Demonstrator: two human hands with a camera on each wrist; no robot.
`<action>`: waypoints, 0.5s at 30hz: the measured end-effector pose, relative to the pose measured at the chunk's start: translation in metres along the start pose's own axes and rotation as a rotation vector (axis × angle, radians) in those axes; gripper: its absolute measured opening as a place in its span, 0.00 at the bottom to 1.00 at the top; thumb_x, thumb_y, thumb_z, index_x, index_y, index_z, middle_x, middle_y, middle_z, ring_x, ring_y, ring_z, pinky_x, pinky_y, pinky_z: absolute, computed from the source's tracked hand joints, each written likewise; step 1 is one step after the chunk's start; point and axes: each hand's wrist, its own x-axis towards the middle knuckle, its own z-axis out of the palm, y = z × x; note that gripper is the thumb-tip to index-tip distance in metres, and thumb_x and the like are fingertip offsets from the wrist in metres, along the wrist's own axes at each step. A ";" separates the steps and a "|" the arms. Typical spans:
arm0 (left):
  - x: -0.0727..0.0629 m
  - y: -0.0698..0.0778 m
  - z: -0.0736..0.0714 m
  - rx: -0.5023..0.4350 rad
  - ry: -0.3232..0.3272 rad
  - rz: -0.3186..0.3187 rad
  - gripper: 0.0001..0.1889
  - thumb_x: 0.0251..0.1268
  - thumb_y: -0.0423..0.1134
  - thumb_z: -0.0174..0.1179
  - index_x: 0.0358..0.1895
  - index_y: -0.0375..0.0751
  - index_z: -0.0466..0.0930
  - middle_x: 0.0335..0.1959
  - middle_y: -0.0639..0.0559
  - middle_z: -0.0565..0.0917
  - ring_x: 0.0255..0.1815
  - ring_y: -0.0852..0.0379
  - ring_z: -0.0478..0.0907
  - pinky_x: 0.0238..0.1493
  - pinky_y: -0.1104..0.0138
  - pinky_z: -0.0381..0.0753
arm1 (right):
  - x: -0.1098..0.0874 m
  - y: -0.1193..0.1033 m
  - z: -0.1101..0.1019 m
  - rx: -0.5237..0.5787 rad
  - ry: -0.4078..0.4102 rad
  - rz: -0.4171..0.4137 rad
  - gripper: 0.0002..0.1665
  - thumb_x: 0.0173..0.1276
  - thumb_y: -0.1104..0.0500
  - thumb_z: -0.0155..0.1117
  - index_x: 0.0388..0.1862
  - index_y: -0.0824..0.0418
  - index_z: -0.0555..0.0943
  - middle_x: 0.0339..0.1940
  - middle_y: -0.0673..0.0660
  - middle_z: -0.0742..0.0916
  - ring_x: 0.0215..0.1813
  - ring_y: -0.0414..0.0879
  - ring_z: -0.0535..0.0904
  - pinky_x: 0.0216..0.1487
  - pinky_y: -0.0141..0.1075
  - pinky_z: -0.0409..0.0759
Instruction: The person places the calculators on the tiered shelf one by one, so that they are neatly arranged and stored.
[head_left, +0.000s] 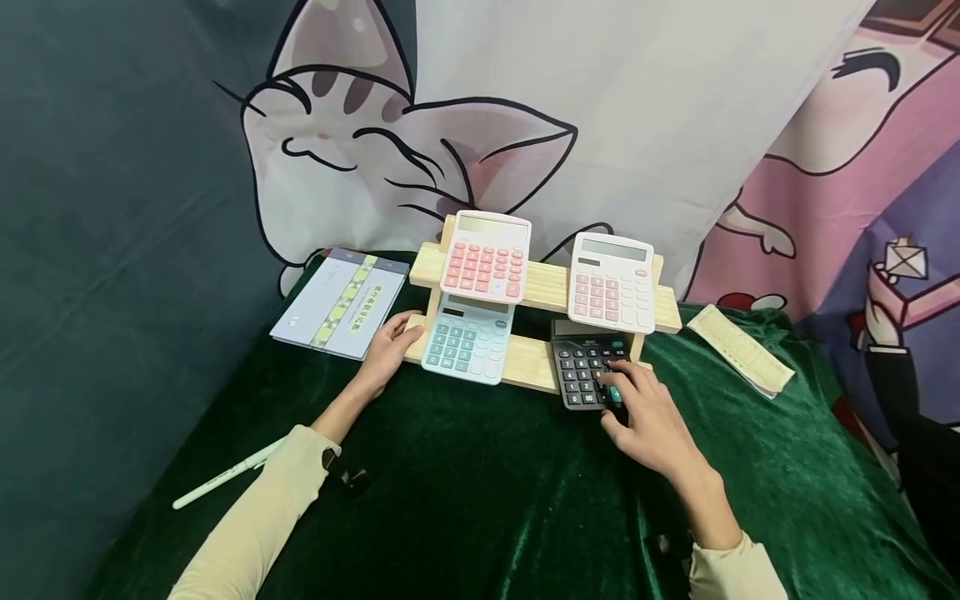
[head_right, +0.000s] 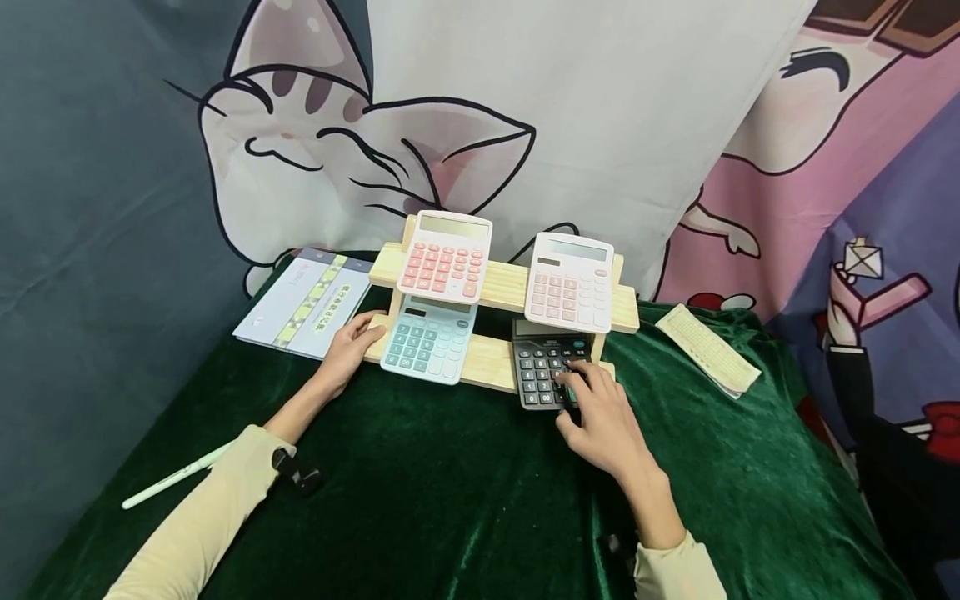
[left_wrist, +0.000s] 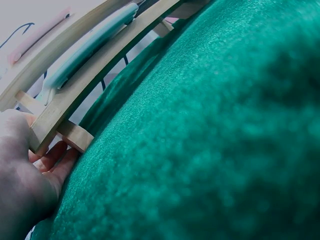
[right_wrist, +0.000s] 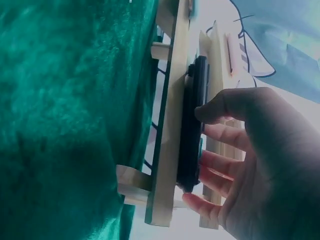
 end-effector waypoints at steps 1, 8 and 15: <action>0.000 0.000 0.000 0.000 0.000 0.001 0.28 0.76 0.50 0.54 0.73 0.45 0.65 0.70 0.44 0.73 0.65 0.50 0.72 0.67 0.55 0.69 | 0.000 0.000 0.000 0.004 0.003 -0.002 0.24 0.58 0.59 0.67 0.55 0.57 0.79 0.66 0.63 0.75 0.68 0.60 0.67 0.61 0.61 0.65; 0.001 0.001 0.000 0.008 -0.007 -0.006 0.29 0.76 0.51 0.53 0.74 0.45 0.64 0.71 0.43 0.71 0.67 0.49 0.70 0.70 0.54 0.66 | 0.002 -0.004 0.006 -0.025 0.040 -0.038 0.25 0.64 0.52 0.70 0.59 0.56 0.79 0.63 0.63 0.75 0.65 0.60 0.68 0.61 0.59 0.68; -0.001 0.003 -0.001 0.009 -0.015 -0.015 0.28 0.76 0.50 0.53 0.74 0.45 0.64 0.72 0.43 0.70 0.68 0.49 0.69 0.71 0.54 0.65 | 0.001 -0.005 0.008 -0.047 0.028 -0.027 0.27 0.66 0.49 0.70 0.62 0.54 0.78 0.64 0.63 0.75 0.64 0.60 0.69 0.59 0.59 0.69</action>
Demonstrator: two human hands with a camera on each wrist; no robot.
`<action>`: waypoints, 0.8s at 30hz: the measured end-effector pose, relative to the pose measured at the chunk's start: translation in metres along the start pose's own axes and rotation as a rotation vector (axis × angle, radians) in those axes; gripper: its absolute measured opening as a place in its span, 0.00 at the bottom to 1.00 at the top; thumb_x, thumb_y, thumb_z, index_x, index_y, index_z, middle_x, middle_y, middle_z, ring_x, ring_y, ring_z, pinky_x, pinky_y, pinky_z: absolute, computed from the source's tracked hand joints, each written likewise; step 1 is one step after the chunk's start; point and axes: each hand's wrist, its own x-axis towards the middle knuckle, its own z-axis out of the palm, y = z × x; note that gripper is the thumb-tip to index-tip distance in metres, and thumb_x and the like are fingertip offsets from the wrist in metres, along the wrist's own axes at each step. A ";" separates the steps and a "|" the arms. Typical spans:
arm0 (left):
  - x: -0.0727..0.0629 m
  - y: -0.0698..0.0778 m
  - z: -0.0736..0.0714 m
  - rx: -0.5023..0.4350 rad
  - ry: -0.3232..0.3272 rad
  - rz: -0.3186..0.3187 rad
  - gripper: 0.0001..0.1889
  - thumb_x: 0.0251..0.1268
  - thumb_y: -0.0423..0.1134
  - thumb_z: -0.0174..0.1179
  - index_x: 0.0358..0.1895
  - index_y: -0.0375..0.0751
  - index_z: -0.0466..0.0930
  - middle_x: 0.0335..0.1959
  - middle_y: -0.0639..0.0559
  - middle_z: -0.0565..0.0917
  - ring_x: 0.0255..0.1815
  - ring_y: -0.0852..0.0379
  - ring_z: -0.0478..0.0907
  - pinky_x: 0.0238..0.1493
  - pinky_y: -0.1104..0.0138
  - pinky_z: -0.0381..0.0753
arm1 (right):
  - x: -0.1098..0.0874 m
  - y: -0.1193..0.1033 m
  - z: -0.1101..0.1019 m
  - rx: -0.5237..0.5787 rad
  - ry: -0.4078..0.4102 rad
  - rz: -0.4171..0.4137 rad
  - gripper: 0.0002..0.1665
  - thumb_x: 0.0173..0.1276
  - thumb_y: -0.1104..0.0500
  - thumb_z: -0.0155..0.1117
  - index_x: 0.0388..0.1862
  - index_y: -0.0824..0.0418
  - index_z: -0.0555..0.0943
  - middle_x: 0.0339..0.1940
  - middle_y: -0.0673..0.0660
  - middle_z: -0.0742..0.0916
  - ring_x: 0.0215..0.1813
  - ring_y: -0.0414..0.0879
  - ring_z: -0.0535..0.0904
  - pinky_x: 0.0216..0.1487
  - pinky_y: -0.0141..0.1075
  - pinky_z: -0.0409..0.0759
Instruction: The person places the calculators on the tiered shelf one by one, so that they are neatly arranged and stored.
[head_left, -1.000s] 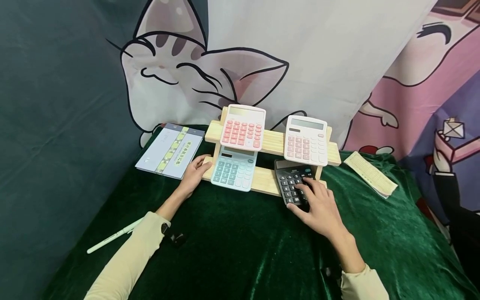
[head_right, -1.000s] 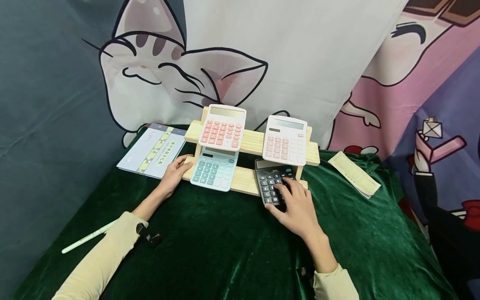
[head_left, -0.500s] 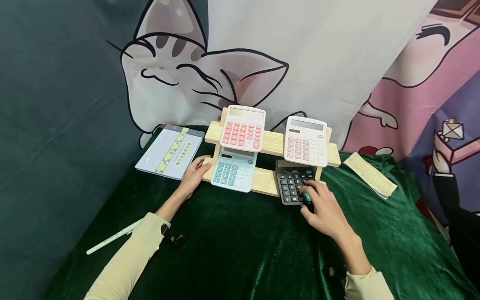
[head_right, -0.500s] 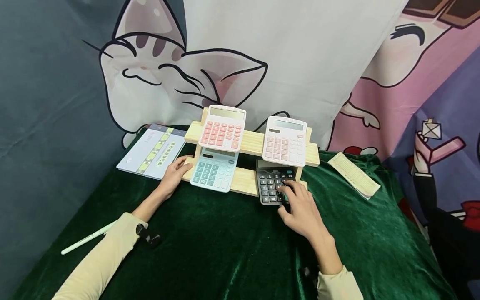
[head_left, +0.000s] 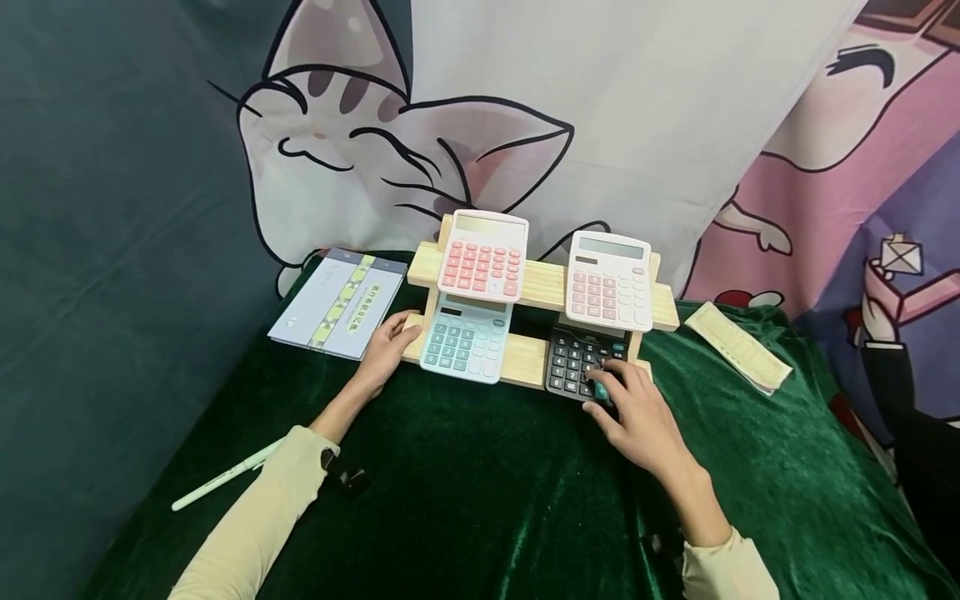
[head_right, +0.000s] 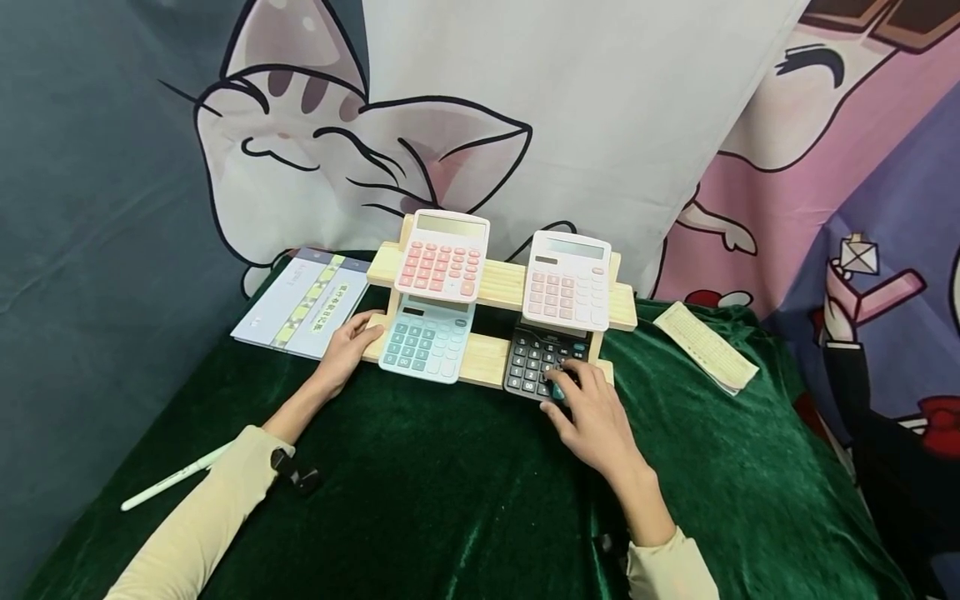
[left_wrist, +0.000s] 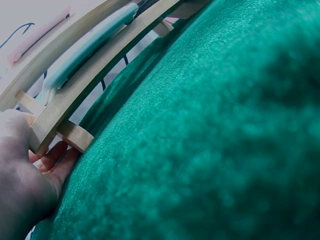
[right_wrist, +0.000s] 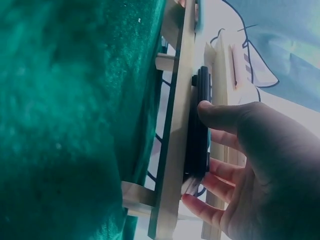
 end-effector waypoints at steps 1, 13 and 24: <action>0.000 0.000 0.000 0.000 0.001 0.001 0.28 0.76 0.50 0.53 0.74 0.45 0.64 0.71 0.42 0.71 0.68 0.48 0.70 0.71 0.53 0.65 | 0.000 0.001 -0.001 -0.001 -0.012 0.001 0.27 0.66 0.49 0.69 0.62 0.54 0.78 0.64 0.63 0.75 0.64 0.60 0.69 0.59 0.59 0.69; 0.002 -0.004 0.001 -0.002 0.012 0.014 0.28 0.75 0.50 0.54 0.74 0.45 0.65 0.71 0.43 0.72 0.66 0.49 0.71 0.69 0.55 0.67 | 0.000 0.003 -0.007 0.035 -0.059 0.002 0.26 0.67 0.51 0.69 0.64 0.53 0.77 0.66 0.62 0.74 0.66 0.59 0.69 0.60 0.61 0.69; -0.001 -0.003 0.001 0.013 0.004 0.019 0.28 0.76 0.49 0.53 0.74 0.44 0.64 0.69 0.43 0.74 0.63 0.50 0.73 0.59 0.65 0.72 | -0.002 0.004 -0.006 0.047 -0.062 0.015 0.27 0.67 0.51 0.69 0.63 0.52 0.77 0.67 0.62 0.74 0.67 0.59 0.68 0.62 0.62 0.67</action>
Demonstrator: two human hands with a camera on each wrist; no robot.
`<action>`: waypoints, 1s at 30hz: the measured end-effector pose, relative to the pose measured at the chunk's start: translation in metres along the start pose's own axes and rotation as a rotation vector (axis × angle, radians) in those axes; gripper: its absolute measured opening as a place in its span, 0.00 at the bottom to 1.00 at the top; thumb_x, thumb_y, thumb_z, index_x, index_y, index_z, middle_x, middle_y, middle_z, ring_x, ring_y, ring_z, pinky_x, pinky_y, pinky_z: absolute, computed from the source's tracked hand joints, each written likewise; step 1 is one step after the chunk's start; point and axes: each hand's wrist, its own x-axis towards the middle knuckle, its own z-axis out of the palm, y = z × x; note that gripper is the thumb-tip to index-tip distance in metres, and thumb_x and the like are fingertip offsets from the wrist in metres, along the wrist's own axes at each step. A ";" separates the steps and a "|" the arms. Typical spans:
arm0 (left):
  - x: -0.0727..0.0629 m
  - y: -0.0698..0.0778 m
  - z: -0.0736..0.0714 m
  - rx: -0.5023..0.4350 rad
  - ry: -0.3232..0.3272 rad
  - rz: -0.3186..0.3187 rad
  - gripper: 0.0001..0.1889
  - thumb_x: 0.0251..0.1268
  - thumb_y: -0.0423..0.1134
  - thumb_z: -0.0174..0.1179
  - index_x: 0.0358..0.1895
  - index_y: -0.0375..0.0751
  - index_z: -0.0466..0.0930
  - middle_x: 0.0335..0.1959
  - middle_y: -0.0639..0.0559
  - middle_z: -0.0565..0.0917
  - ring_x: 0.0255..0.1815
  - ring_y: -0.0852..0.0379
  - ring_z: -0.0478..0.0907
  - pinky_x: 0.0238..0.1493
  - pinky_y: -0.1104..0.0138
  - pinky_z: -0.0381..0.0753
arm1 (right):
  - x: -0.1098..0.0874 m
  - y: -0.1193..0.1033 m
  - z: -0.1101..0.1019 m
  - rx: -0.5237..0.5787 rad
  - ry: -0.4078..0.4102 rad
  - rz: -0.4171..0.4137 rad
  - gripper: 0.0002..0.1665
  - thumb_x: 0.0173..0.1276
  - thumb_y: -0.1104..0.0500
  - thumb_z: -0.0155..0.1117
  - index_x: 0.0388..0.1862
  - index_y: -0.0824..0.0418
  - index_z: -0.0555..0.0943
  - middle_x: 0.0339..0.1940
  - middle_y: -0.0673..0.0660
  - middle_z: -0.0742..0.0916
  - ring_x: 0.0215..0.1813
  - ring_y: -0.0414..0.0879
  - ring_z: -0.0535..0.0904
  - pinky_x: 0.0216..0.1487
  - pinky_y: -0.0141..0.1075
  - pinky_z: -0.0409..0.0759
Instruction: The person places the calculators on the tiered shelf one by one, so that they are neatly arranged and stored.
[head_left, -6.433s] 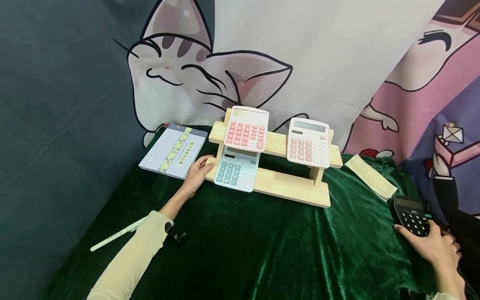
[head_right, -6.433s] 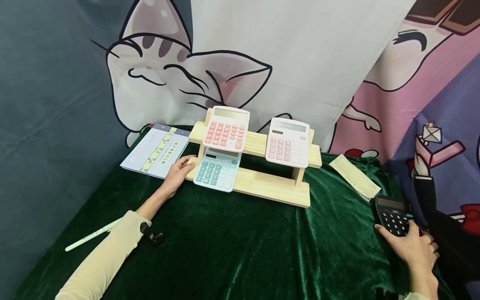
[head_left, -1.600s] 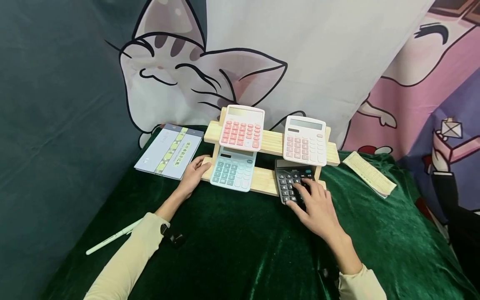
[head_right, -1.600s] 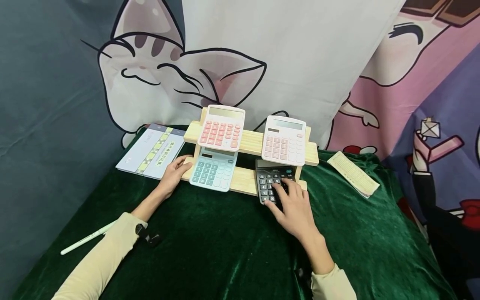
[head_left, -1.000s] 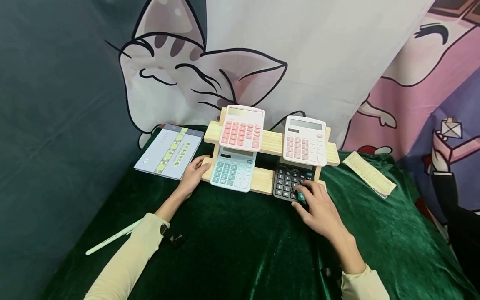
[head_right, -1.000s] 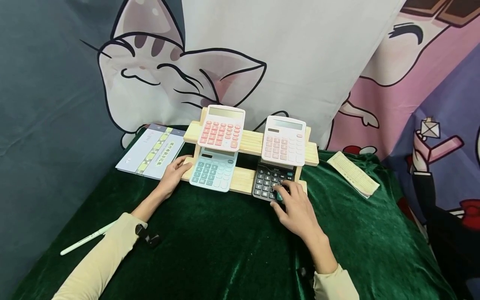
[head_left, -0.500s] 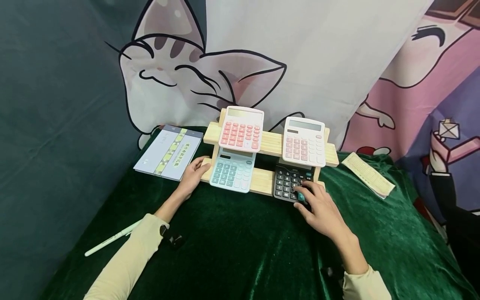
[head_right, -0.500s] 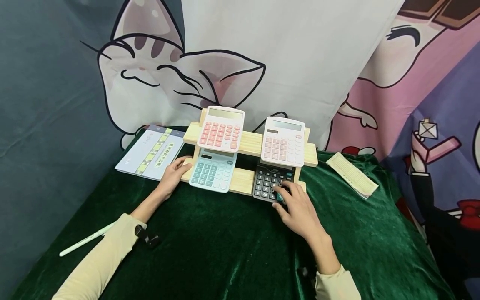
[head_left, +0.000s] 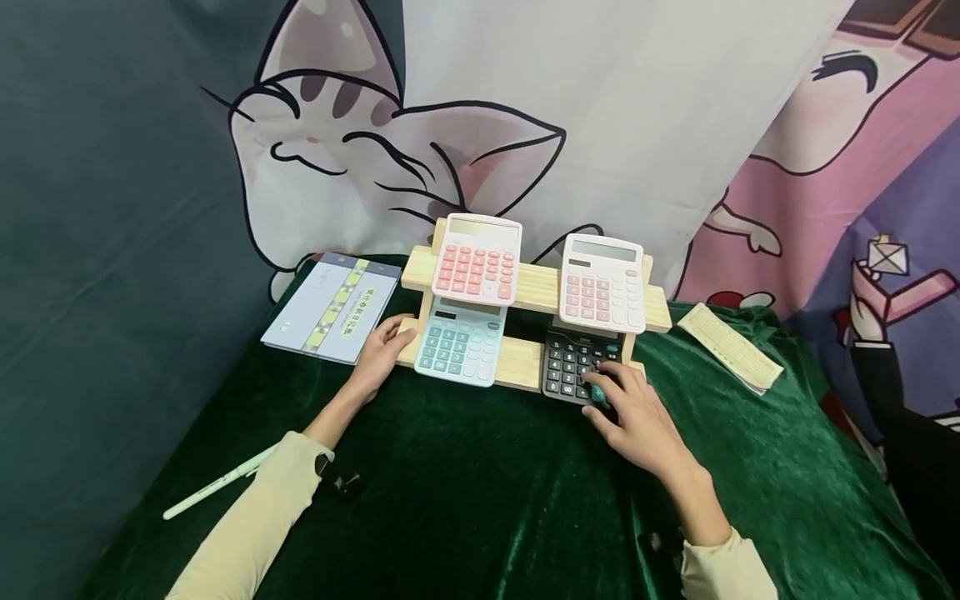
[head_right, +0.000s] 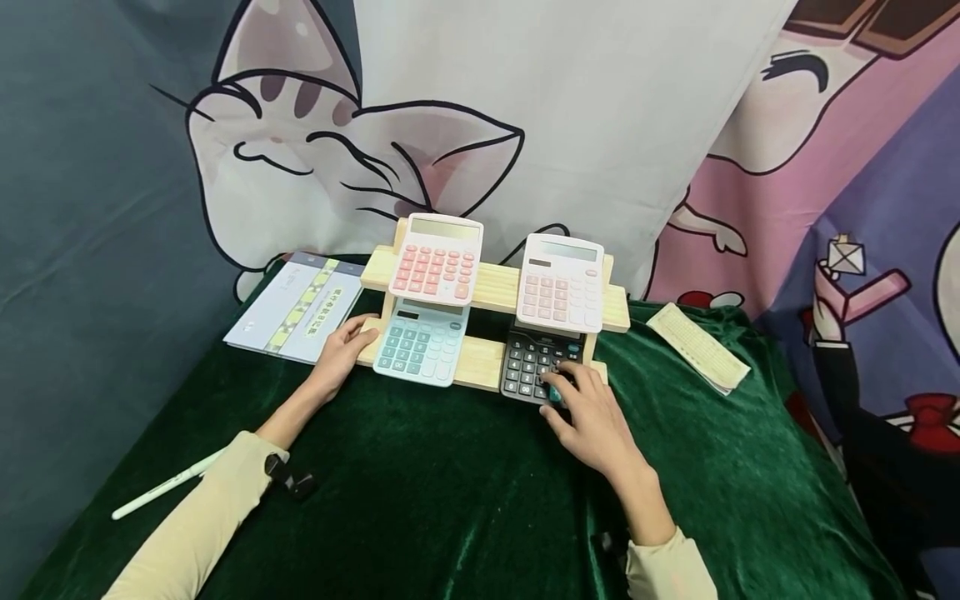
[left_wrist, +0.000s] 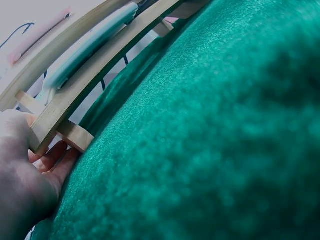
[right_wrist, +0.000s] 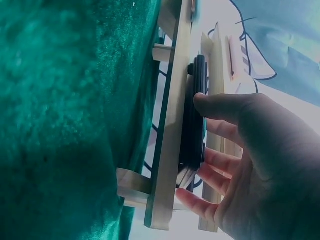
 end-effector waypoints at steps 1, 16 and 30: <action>0.000 0.000 0.000 -0.003 0.000 -0.001 0.28 0.76 0.49 0.53 0.74 0.45 0.64 0.68 0.43 0.74 0.63 0.50 0.73 0.60 0.65 0.71 | -0.001 0.000 0.000 0.002 0.003 -0.001 0.27 0.67 0.51 0.69 0.63 0.52 0.78 0.67 0.62 0.74 0.67 0.59 0.68 0.62 0.62 0.67; 0.001 0.002 -0.002 0.005 0.000 0.007 0.28 0.76 0.50 0.53 0.74 0.46 0.65 0.69 0.43 0.74 0.63 0.50 0.74 0.60 0.65 0.72 | 0.000 0.002 -0.004 0.048 -0.019 0.001 0.27 0.67 0.52 0.69 0.65 0.50 0.77 0.67 0.60 0.74 0.68 0.57 0.66 0.65 0.61 0.65; 0.001 0.000 -0.001 -0.005 -0.008 0.009 0.29 0.76 0.50 0.53 0.74 0.45 0.64 0.69 0.42 0.73 0.64 0.49 0.73 0.62 0.63 0.71 | 0.001 0.003 -0.003 0.057 -0.001 -0.004 0.26 0.66 0.52 0.70 0.63 0.52 0.78 0.67 0.60 0.75 0.68 0.58 0.67 0.66 0.61 0.65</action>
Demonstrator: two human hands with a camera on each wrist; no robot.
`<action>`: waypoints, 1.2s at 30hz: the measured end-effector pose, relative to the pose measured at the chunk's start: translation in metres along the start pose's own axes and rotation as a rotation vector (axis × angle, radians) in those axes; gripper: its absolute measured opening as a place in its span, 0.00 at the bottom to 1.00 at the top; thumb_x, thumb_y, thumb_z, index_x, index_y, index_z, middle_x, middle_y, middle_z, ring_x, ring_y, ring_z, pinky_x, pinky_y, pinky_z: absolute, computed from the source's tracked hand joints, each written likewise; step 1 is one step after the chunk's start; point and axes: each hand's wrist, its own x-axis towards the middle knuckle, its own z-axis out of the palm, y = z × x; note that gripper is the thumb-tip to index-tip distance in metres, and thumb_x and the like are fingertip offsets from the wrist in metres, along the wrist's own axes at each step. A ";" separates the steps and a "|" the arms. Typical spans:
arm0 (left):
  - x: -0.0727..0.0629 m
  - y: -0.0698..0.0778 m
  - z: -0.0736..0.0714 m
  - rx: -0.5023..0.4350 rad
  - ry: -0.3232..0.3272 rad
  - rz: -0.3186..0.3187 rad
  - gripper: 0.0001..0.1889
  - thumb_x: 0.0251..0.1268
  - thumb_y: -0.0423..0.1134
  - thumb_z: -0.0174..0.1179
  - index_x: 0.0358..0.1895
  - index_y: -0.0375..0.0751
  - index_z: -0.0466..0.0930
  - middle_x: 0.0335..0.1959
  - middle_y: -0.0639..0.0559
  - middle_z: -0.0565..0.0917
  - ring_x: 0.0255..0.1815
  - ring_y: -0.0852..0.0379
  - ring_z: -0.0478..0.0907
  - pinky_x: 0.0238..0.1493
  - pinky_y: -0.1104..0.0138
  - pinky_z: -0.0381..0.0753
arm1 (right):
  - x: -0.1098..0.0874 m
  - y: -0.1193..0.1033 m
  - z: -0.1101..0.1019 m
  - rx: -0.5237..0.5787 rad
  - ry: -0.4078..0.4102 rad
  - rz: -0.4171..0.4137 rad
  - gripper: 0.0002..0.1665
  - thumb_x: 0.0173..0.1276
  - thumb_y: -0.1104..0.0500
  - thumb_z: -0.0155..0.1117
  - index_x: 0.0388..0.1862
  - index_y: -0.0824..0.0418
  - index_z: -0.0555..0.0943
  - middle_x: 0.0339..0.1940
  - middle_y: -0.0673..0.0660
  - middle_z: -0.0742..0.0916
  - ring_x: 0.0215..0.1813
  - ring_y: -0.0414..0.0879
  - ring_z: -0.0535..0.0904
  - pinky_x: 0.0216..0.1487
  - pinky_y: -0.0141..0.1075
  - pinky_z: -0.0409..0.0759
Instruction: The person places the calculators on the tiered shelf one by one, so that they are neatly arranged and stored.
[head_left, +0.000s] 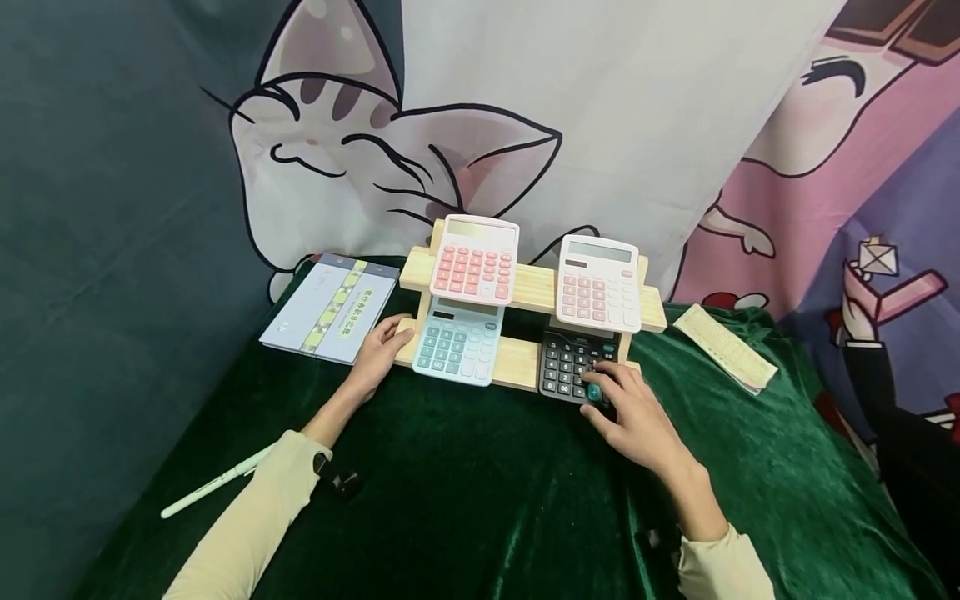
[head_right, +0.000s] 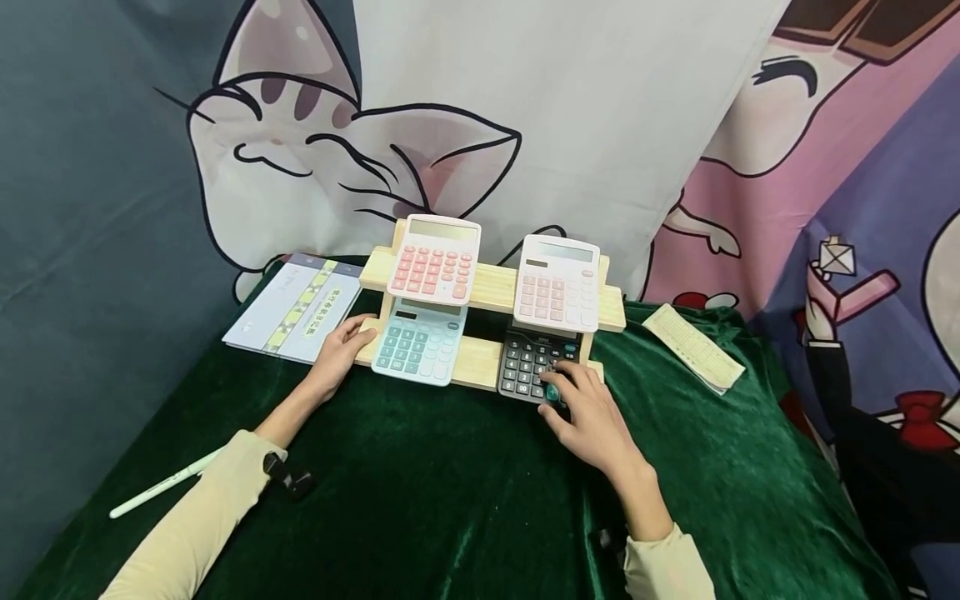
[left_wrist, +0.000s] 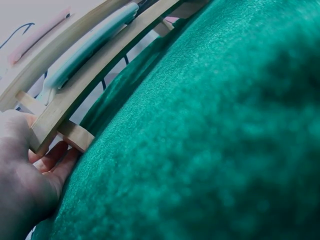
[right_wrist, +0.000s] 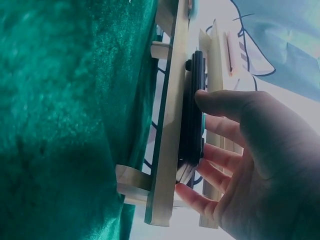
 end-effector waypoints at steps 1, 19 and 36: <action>0.001 0.000 0.000 0.000 -0.001 -0.002 0.29 0.76 0.50 0.53 0.74 0.45 0.64 0.70 0.42 0.73 0.64 0.49 0.73 0.63 0.62 0.71 | 0.000 0.000 0.000 -0.002 -0.001 -0.001 0.26 0.66 0.52 0.70 0.63 0.52 0.78 0.67 0.60 0.75 0.68 0.58 0.67 0.65 0.61 0.65; 0.001 -0.003 -0.013 0.005 0.015 -0.016 0.29 0.76 0.51 0.53 0.75 0.45 0.63 0.71 0.42 0.71 0.67 0.49 0.70 0.70 0.56 0.66 | 0.008 -0.009 0.006 -0.016 0.000 -0.023 0.27 0.66 0.50 0.69 0.63 0.53 0.77 0.67 0.61 0.75 0.67 0.58 0.67 0.65 0.59 0.66; 0.004 -0.001 -0.008 -0.013 0.006 -0.018 0.29 0.77 0.51 0.51 0.75 0.45 0.63 0.71 0.42 0.71 0.66 0.49 0.71 0.65 0.61 0.69 | 0.006 -0.005 0.005 -0.008 -0.017 0.012 0.29 0.66 0.50 0.70 0.65 0.52 0.76 0.69 0.61 0.73 0.68 0.58 0.66 0.66 0.61 0.64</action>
